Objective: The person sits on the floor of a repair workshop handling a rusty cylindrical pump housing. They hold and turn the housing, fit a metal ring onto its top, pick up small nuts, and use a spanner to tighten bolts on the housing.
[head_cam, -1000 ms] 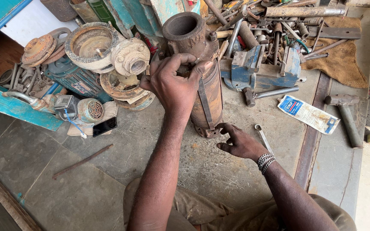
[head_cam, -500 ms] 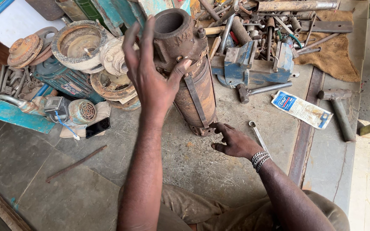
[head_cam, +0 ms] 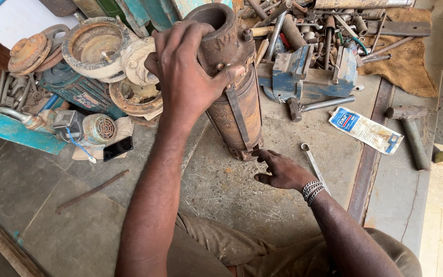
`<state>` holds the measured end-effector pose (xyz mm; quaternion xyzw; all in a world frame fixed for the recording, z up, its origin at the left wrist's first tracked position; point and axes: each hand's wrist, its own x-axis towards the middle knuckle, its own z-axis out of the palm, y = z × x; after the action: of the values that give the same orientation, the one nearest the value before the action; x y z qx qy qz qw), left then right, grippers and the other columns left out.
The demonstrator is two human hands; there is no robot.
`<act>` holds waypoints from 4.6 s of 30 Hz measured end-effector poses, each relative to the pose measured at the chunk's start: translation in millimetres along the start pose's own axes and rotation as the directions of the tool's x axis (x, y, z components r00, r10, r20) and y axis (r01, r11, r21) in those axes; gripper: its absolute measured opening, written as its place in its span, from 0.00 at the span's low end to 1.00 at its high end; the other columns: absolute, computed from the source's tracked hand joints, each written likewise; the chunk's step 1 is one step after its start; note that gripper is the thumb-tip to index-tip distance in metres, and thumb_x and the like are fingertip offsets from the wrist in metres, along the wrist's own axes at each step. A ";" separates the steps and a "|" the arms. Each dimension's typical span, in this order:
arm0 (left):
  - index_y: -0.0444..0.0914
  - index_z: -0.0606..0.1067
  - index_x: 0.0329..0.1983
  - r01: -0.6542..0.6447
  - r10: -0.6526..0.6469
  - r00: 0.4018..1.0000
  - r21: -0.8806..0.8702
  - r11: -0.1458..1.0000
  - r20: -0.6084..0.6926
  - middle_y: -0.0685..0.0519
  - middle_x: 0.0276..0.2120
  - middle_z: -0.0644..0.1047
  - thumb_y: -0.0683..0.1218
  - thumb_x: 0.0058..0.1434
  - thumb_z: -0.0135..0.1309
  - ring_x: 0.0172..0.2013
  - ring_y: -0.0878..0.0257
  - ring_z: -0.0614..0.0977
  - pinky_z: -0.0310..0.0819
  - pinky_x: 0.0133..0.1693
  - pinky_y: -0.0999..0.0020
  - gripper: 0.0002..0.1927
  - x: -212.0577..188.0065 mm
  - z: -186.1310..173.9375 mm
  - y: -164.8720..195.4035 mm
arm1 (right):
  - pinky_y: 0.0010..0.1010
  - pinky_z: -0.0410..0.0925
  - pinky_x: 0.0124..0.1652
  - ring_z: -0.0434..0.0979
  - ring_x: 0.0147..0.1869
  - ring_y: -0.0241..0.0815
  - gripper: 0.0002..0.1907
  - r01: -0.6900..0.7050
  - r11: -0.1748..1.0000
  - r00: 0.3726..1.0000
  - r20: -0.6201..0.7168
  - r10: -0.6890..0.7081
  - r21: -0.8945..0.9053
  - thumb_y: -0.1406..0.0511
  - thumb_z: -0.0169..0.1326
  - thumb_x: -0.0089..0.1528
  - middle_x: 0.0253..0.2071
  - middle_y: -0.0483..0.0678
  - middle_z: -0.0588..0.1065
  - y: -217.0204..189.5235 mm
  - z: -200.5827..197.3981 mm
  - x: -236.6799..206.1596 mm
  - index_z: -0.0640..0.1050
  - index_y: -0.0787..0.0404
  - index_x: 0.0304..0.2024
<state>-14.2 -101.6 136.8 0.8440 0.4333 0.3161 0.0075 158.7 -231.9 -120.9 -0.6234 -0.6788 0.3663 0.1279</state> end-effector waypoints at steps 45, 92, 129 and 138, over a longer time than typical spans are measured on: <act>0.38 0.71 0.57 -0.270 0.270 0.963 -0.030 0.962 0.001 0.50 0.55 0.69 0.64 0.49 0.75 0.50 0.55 0.82 0.82 0.49 0.56 0.41 18.4 13.2 -25.1 | 0.44 0.72 0.60 0.79 0.61 0.50 0.34 0.010 1.000 0.988 0.151 -0.006 -0.025 0.48 0.53 0.62 0.63 0.48 0.73 8.7 19.3 12.2 0.63 0.48 0.67; 0.43 0.74 0.40 -0.287 0.142 0.778 -0.146 0.947 -0.612 0.57 0.45 0.71 0.54 0.52 0.74 0.42 0.63 0.80 0.76 0.43 0.57 0.22 17.8 77.2 -16.0 | 0.47 0.69 0.63 0.74 0.66 0.50 0.34 -0.034 0.995 0.983 0.178 0.050 -0.092 0.47 0.54 0.63 0.63 0.51 0.74 7.6 10.0 16.1 0.63 0.48 0.67; 0.40 0.70 0.33 -0.416 0.384 0.875 -0.865 0.281 -0.296 0.61 0.25 0.64 0.52 0.76 0.58 0.26 0.72 0.65 0.60 0.31 0.73 0.17 66.2 87.0 -85.1 | 0.35 0.73 0.38 0.80 0.36 0.39 0.22 -0.686 0.688 0.493 -0.545 0.678 0.236 0.47 0.62 0.62 0.38 0.46 0.82 124.9 -16.1 0.3 0.86 0.53 0.47; 0.41 0.79 0.45 -0.475 0.343 0.875 -0.747 0.465 -0.343 0.57 0.46 0.77 0.51 0.73 0.58 0.43 0.68 0.81 0.78 0.48 0.68 0.09 51.5 57.4 -61.2 | 0.43 0.76 0.45 0.82 0.48 0.49 0.20 -0.807 0.576 0.583 -0.328 0.743 -0.129 0.58 0.52 0.68 0.47 0.54 0.79 71.0 29.3 -8.1 0.73 0.55 0.60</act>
<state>-5.8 -10.5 100.4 0.7973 0.0228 0.5310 0.2862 195.2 -252.7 -185.8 -0.9084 -0.3561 0.2133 -0.0506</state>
